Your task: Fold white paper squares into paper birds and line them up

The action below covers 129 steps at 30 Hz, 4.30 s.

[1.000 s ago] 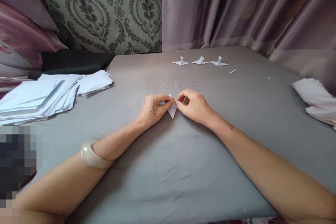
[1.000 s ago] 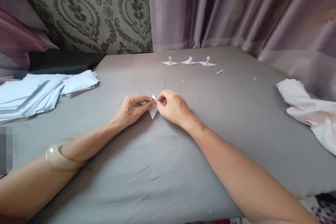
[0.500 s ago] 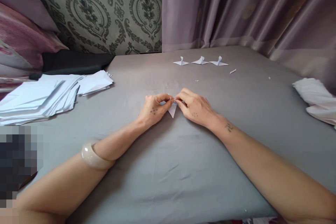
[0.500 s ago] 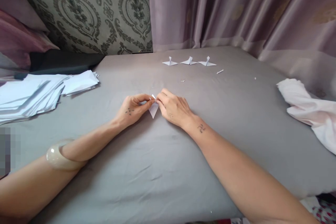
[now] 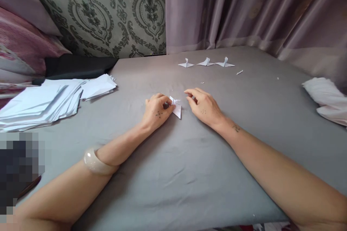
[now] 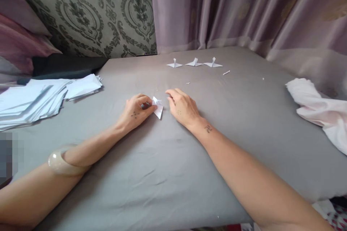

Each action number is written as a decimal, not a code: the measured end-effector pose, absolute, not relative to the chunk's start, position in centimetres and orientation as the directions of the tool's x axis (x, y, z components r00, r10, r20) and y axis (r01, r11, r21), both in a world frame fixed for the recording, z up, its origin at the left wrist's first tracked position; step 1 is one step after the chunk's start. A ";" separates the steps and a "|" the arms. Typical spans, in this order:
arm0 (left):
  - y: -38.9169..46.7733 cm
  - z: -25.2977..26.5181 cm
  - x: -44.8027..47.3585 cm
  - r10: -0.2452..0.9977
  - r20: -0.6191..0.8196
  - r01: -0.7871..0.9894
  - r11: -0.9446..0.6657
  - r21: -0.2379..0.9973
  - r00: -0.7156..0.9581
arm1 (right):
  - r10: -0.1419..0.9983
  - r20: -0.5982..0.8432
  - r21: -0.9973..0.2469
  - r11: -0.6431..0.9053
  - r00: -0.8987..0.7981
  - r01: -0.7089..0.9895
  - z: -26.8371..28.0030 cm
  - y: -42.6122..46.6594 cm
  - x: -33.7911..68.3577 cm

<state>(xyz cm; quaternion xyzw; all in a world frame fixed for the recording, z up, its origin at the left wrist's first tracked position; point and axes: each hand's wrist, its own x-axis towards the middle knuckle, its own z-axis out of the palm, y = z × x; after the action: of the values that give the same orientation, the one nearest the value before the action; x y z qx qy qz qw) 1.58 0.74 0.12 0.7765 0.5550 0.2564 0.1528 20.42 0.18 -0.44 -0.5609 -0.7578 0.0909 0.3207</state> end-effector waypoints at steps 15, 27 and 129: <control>-0.4 0.9 1.8 0.958 0.164 0.799 -0.288 0.528 0.237 | 0.920 0.252 -0.455 0.386 -0.299 0.803 -0.4 -1.5 19.1; -1.0 0.5 1.6 0.971 0.150 0.675 -0.237 0.699 0.186 | 0.912 0.254 -0.522 0.409 -0.321 0.749 -0.2 -0.8 19.6; -0.3 0.4 1.6 0.959 0.133 0.614 -0.265 0.744 0.252 | 0.832 -0.536 -0.832 -0.492 -0.143 0.255 2.0 1.6 18.9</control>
<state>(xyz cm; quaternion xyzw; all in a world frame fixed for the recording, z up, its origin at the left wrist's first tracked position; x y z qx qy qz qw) 1.62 -0.29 0.38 0.7368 0.5335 0.2991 0.2882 18.85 1.56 2.03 -0.6107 -0.4452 0.6109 0.2360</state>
